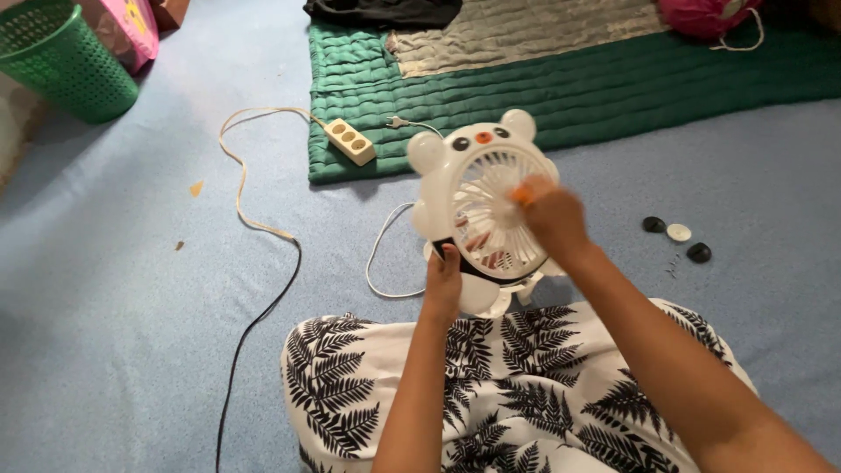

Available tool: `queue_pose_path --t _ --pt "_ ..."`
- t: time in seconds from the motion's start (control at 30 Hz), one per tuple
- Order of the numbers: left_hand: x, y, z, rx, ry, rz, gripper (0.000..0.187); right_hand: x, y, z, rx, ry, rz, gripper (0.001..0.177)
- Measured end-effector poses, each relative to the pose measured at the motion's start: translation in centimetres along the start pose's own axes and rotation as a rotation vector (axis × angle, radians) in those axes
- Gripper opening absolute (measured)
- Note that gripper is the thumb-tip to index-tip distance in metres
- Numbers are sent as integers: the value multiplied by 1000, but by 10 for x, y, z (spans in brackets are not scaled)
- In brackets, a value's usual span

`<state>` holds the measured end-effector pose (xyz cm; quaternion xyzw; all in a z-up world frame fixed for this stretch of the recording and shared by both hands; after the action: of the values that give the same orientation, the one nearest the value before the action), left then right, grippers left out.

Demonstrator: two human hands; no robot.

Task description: The person assembles a small white bear-shaped fan by attaching the fan blade to the motor, securing it with a screwdriver, and then snapping the front cover into place.

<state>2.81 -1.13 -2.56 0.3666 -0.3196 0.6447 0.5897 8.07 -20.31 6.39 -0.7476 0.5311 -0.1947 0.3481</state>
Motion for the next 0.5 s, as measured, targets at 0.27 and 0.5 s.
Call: queue_pose_path --t 0.27,0.5 --pt "6 -10 -5 -47 -345 262 83 -5 0 11 89 -581 545 33" --pt "21 -14 7 6 177 -49 89 6 27 34 38 -901 833 36"
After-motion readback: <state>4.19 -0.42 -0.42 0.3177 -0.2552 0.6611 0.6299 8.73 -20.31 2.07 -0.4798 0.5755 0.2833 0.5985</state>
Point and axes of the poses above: each hand's wrist, its own y-axis away from the middle knuckle, its own z-axis out of the palm, x = y × z, the point moved 4 cm from there along -y, towards the middle knuckle, and after that the axes turned 13 degrees about x, right-handed, at the moved point
